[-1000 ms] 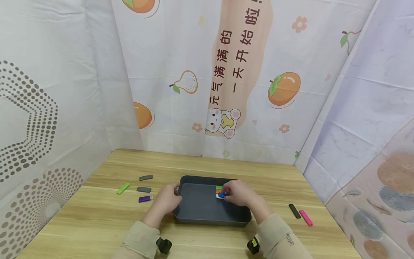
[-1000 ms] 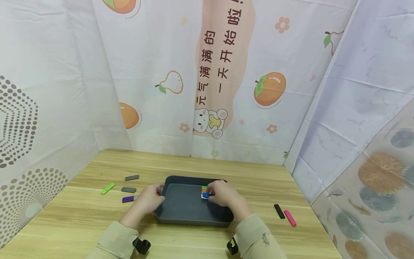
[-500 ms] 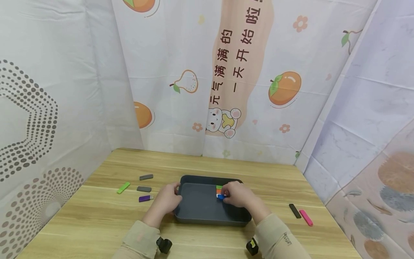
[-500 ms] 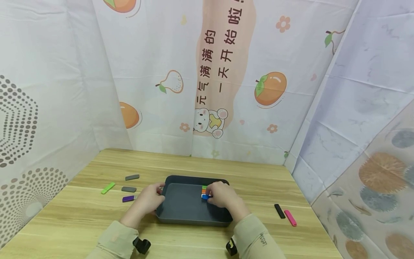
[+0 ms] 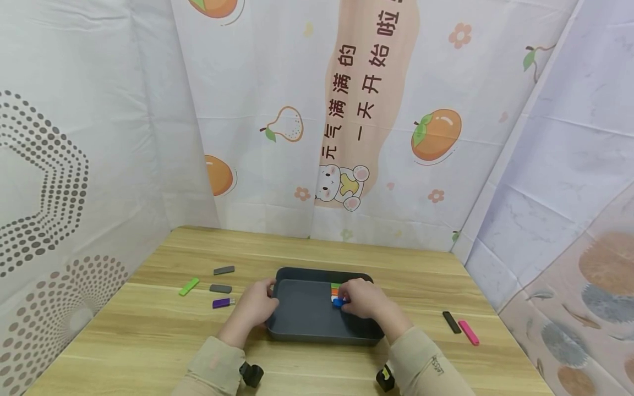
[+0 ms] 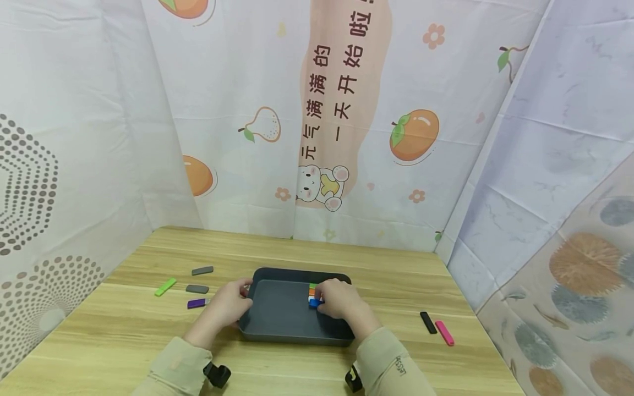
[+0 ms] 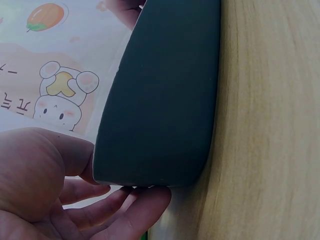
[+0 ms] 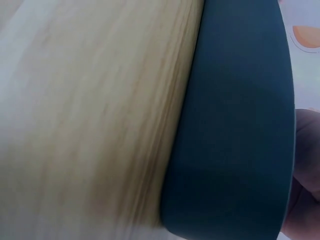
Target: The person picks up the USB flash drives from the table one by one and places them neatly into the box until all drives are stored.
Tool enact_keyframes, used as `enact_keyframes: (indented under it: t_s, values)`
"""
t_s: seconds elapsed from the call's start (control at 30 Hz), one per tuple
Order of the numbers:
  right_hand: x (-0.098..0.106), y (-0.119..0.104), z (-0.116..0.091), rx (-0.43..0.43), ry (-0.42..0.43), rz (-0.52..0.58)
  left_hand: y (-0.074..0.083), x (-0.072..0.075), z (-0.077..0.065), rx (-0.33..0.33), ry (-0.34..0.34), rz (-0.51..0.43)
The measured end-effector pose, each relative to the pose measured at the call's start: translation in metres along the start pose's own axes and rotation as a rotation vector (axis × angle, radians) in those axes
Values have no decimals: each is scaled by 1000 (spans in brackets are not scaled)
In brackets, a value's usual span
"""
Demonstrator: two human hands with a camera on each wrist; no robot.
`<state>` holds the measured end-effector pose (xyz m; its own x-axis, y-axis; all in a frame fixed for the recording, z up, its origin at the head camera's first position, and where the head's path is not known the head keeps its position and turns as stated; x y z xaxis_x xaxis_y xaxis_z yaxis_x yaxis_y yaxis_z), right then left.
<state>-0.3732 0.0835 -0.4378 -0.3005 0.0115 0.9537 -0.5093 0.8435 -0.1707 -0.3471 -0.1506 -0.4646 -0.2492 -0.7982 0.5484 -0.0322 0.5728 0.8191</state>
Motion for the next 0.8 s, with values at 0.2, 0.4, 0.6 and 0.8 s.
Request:
enact_keyframes:
  t_s: [0.2, 0.4, 0.6, 0.8]
  values:
    - [-3, 1, 2, 1, 5, -17, 2, 1, -2, 3, 1, 8]
    - [-4, 0, 3, -9, 4, -35, 5, 2, -4, 1, 2, 15]
    - [-4, -1, 2, -15, 2, -45, 4, 2, -5, 1, -3, 12]
    - [-4, -1, 4, -11, 5, -50, 3, 2, -3, 15, 1, -4]
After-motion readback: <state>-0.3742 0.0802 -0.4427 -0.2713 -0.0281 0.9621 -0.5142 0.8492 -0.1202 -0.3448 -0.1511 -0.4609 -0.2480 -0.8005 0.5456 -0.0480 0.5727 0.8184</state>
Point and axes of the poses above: each hand's wrist, its own z-axis towards the middle knuckle, its own x-axis out of the back of the hand, y = z × x, the point moved 10 cm from there along z, towards the middle knuckle, and after that the axes turned 13 degrees about -y, right-handed, at the moved point
